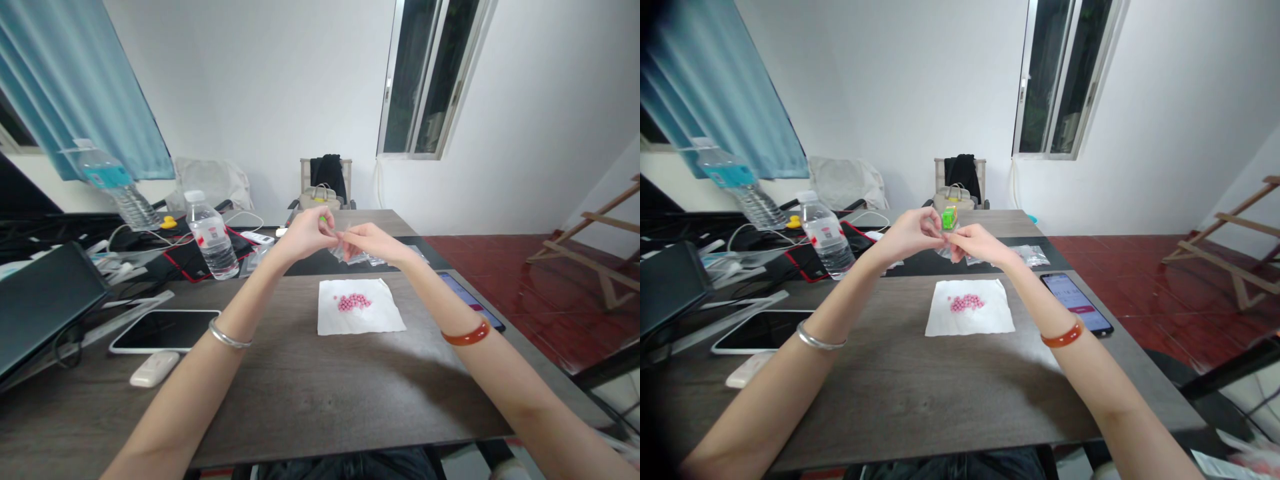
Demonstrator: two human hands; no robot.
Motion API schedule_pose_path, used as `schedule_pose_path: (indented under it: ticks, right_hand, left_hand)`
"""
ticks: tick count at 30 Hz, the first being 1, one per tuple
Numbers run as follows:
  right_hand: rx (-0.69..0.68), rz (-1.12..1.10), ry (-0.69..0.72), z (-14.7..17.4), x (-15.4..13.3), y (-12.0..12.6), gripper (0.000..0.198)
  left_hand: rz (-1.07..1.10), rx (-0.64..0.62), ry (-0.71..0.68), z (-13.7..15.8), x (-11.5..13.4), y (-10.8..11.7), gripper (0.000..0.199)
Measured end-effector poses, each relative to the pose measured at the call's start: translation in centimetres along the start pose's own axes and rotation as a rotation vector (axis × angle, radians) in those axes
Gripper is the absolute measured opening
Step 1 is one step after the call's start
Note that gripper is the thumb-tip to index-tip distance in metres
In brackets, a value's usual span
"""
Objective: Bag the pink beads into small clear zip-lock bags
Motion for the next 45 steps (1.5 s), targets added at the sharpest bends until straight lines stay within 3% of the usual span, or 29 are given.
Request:
schedule_pose_path:
  ticks: [11,17,23,33,45]
  right_hand:
    - [-0.121,-0.068,0.041,0.6,-0.6,-0.1,0.023]
    - [-0.104,-0.081,0.057,0.8,-1.4,0.0,0.027]
    - [-0.151,-0.092,0.045,1.0,-1.8,-0.8,0.025]
    - [-0.029,0.045,0.017,0.4,-1.0,-0.2,0.032]
    - [-0.044,-0.013,-0.031,1.1,-1.5,-0.2,0.021]
  left_hand:
    - [0.201,-0.261,-0.009,-0.1,-0.1,-1.0,0.03]
    - [0.105,-0.295,0.029,0.2,0.1,-1.3,0.027]
    - [-0.003,-0.404,-0.053,0.2,0.7,-2.2,0.033]
    - [-0.3,-0.284,-0.034,0.3,1.3,-1.7,0.027]
    - [-0.231,-0.229,-0.088,0.5,1.3,-1.6,0.016]
Point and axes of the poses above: each hand's wrist, its own z-axis away from the middle knuckle, its own y-axis out of the back of the hand, x = y × z, the point moved 7 cm from there along -z, towards the middle knuckle, and after that the axes turned 5 degrees about -x, right-handed, at the moved point
